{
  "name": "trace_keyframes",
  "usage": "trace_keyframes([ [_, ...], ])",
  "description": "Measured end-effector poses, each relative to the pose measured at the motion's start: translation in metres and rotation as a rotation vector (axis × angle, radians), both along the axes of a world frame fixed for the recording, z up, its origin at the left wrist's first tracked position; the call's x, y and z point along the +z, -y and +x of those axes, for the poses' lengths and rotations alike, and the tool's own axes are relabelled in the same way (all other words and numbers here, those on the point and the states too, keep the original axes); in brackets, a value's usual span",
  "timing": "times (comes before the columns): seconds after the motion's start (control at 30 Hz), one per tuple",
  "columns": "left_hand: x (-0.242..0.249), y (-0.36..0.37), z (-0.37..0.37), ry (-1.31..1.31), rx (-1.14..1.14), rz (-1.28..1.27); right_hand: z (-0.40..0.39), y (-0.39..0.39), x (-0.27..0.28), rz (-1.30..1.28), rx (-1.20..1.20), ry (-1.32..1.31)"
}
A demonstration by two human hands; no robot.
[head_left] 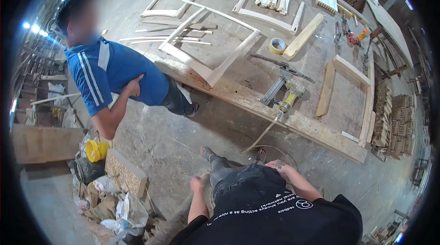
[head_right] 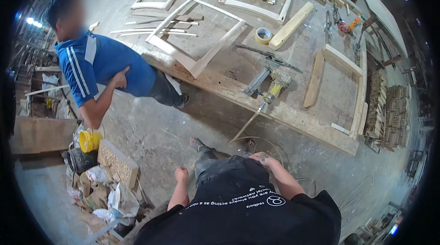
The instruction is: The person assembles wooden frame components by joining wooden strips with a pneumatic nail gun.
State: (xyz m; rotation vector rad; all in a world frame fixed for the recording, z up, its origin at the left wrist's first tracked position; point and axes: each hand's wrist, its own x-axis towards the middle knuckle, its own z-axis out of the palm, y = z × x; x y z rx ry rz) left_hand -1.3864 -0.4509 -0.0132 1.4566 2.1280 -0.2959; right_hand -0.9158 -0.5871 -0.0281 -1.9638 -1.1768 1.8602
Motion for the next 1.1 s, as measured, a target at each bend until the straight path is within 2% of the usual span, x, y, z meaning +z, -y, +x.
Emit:
trace_keyframes([
  [0.07, -0.014, -0.018, -0.04, -0.058, -0.095, -0.048, -0.017, -0.01, 0.024, -0.042, -0.082, 0.14],
  [0.17, -0.026, -0.058, -0.11, -0.051, -0.091, -0.192, -0.066, 0.013, 0.014, 0.066, -0.694, -0.02],
  [0.23, -0.046, -0.085, -0.163, -0.007, -0.108, -0.248, -0.11, 0.023, 0.008, -0.065, -0.778, 0.053],
  [0.27, -0.042, -0.099, -0.18, -0.004, -0.118, -0.194, -0.131, 0.031, 0.005, -0.134, -0.817, 0.087],
  [0.33, -0.022, -0.126, -0.21, 0.002, -0.131, -0.078, -0.168, 0.083, -0.076, 0.035, -0.008, 0.477],
  [0.37, -0.024, -0.144, -0.226, 0.076, -0.035, -0.094, -0.186, 0.107, -0.113, 0.173, 0.311, 0.694],
  [0.43, -0.032, -0.173, -0.256, 0.223, 0.163, -0.13, -0.226, 0.058, -0.067, -0.153, -0.206, 0.4],
  [0.47, -0.035, -0.184, -0.266, 0.247, 0.206, -0.089, -0.241, 0.034, -0.05, -0.229, -0.34, 0.333],
  [0.57, -0.03, -0.205, -0.27, 0.359, 0.345, 0.025, -0.266, -0.026, -0.025, -0.241, -0.415, 0.234],
  [0.63, -0.019, -0.2, -0.265, 0.475, 0.455, 0.102, -0.27, -0.053, -0.024, -0.22, -0.39, 0.183],
  [0.73, -0.009, -0.179, -0.267, 0.256, 0.216, 0.278, -0.265, -0.092, -0.016, -0.19, -0.304, 0.099],
  [0.83, -0.001, -0.15, -0.28, 0.182, 0.252, 0.305, -0.268, -0.124, -0.017, -0.192, -0.21, 0.04],
  [0.93, -0.021, -0.118, -0.315, 0.036, 0.282, 0.034, -0.275, -0.144, -0.011, -0.228, -0.111, 0.039],
  [1.03, -0.016, -0.109, -0.338, 0.246, 0.573, -0.245, -0.293, -0.166, -0.014, -0.282, -0.027, 0.065],
  [1.1, -0.029, -0.112, -0.358, 0.033, 0.169, -0.213, -0.318, -0.194, -0.026, -0.307, 0.026, 0.096],
])
